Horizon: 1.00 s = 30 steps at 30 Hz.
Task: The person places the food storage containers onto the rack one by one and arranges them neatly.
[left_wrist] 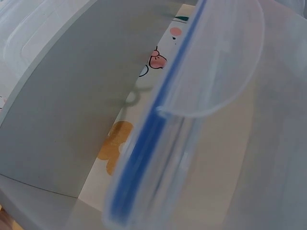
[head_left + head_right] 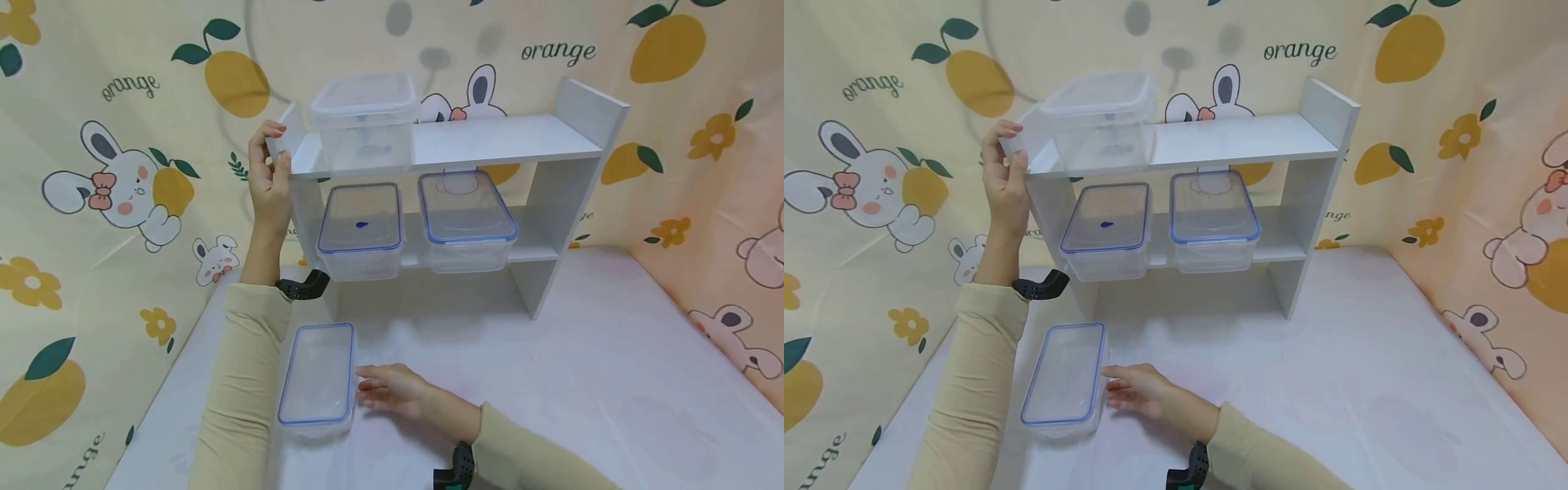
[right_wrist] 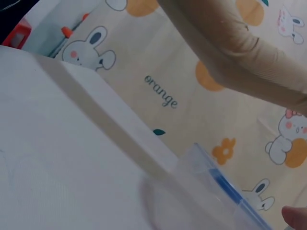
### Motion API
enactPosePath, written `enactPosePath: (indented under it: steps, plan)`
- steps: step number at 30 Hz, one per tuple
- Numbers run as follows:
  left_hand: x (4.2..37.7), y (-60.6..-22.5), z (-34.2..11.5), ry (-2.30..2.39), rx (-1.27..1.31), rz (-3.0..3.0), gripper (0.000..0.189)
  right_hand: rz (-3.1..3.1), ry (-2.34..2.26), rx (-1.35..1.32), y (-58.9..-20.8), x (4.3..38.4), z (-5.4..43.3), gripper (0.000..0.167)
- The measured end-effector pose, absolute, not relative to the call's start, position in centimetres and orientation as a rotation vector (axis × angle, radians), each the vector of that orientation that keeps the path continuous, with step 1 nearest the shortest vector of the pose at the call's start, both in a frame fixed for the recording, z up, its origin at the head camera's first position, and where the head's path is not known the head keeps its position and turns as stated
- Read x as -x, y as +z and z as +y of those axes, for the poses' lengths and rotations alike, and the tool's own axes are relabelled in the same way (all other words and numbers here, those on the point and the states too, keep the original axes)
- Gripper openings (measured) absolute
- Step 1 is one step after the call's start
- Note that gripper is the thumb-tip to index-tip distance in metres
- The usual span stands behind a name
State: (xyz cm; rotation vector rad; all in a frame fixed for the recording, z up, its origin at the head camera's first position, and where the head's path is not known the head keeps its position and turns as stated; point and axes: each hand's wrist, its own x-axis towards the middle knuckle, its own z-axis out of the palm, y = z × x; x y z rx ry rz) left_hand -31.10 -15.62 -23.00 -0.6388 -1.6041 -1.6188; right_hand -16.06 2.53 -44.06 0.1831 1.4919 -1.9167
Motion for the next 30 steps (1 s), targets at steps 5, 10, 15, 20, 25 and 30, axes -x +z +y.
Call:
enactPosePath:
  steps: [5,10,15,20,25,30]
  plan:
    - [31.0,-23.0,-15.6,-1.606,0.649,-1.614,0.028,1.501,-1.914,-0.207,-44.3,16.0,1.7,0.045]
    - [31.0,-23.1,-15.6,-1.61,0.648,-1.621,0.028,1.523,-1.913,-0.206,-44.2,16.1,1.2,0.039]
    - [31.0,-22.9,-15.6,-1.606,0.662,-1.616,0.028,1.549,-1.914,-0.207,-44.2,16.1,0.9,0.031]
    - [31.0,-22.9,-15.6,-1.601,0.655,-1.622,0.028,1.531,-1.942,-0.251,-44.5,16.3,0.6,0.017]
    - [31.0,-22.9,-15.7,-1.595,0.657,-1.635,0.027,1.506,-1.971,-0.281,-44.7,16.3,0.6,0.017]
    - [31.0,-23.0,-15.8,-1.591,0.65,-1.643,0.027,1.508,-1.986,-0.307,-44.8,16.2,1.0,0.024]
